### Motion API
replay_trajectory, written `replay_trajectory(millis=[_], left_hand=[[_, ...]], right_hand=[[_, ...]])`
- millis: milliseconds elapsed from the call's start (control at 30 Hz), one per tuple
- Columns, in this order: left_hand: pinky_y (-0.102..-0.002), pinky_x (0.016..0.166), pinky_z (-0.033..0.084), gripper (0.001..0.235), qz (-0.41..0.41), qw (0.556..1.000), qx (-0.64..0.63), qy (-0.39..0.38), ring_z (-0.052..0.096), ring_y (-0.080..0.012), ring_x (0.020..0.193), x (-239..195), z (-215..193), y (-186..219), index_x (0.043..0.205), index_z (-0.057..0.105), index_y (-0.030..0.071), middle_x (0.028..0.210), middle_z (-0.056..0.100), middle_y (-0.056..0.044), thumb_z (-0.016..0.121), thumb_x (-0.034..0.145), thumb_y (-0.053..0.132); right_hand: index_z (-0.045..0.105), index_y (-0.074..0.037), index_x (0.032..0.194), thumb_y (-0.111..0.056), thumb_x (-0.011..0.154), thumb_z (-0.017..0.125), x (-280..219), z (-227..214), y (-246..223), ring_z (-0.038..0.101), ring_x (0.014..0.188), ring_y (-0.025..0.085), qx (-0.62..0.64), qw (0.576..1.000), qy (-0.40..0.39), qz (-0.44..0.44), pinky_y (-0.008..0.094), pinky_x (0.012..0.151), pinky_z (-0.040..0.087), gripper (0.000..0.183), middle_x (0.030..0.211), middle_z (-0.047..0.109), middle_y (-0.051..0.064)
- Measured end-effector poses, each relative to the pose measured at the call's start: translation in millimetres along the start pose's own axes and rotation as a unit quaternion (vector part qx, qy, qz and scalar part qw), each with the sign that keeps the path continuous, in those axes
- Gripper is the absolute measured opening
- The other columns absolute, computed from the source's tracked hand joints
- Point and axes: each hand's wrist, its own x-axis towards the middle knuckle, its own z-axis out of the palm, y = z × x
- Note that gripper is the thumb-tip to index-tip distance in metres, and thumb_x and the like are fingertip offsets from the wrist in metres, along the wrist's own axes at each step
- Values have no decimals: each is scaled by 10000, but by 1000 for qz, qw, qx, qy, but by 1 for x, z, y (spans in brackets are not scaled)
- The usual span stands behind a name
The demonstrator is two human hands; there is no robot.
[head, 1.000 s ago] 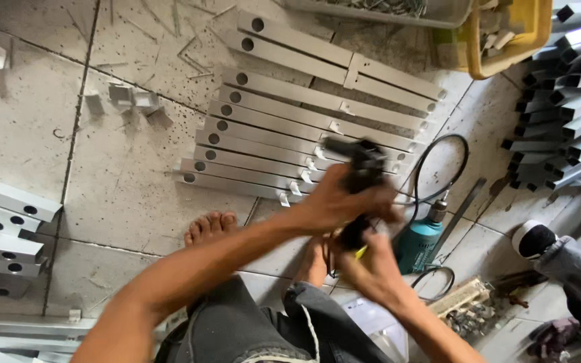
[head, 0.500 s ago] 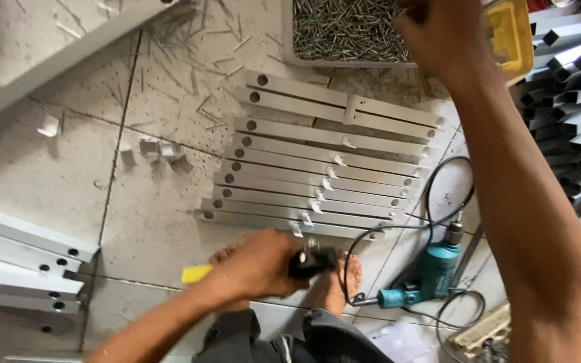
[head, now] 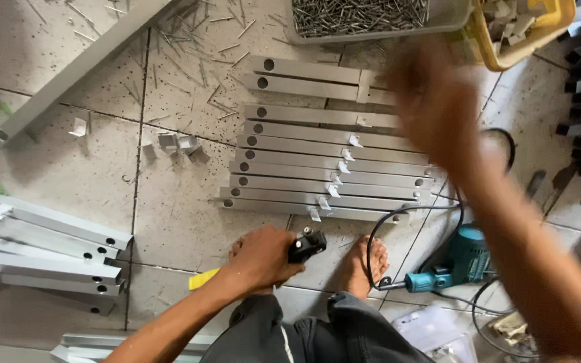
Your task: The person joins metal slats together using a hand riveter.
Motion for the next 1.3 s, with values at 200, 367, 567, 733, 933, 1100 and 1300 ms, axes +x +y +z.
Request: replay_trajectory(millis=[200,367,567,733,933,1100,1300], left_hand=[[-619,697,570,358,23,996,78,32,686,-564,897,-9,-4,27,922,727,5,853,725,-306,803,774,321],[-612,757,578,379,-2,992,124,21,703,-529,929,-11,10,38,979,729,37,887,722,-272,800,765,343],[-579,776,582,365,-8,988,150,46,713,-504,924,-18,19,46,958,734,59,870,725,-262,797,763,361],[-567,796,585,358,-16,985,166,41,716,-499,945,-19,24,49,966,728,59,877,724,-270,784,779,360],[-553,793,576,402,-33,989,133,51,716,-477,919,-19,25,52,897,736,112,847,733,-218,779,748,483],[-622,741,552,404,96,985,43,138,663,-566,847,-44,-4,81,810,710,25,905,649,-249,756,770,424],[-467,1093,428,596,314,879,-208,293,537,-337,1261,5,-9,85,1319,598,104,1335,565,-97,840,829,341]], right_hand=[[603,-338,1076,-334,996,523,-151,36,-115,761,663,234,99,936,-226,250,361,613,598,114,733,761,-51],[608,-286,1054,-307,1006,568,-176,33,-115,754,604,202,130,943,-168,256,306,556,590,65,705,750,-33],[571,-245,1029,-252,1004,559,-169,24,-125,715,590,259,86,964,-167,188,372,558,571,29,661,689,11],[544,-185,1014,-189,992,562,-170,18,-130,700,590,338,77,968,-177,159,453,550,560,29,665,673,93],[506,-170,938,-198,1009,539,-173,13,-128,655,547,370,47,967,-193,159,458,530,534,83,616,610,87],[571,-85,1198,-132,873,692,-165,3,-115,647,1000,517,176,937,-239,184,605,760,556,350,1287,606,192],[384,33,1466,-225,593,960,-200,25,-84,578,1132,474,400,843,-117,341,633,889,467,1077,1321,580,284]])
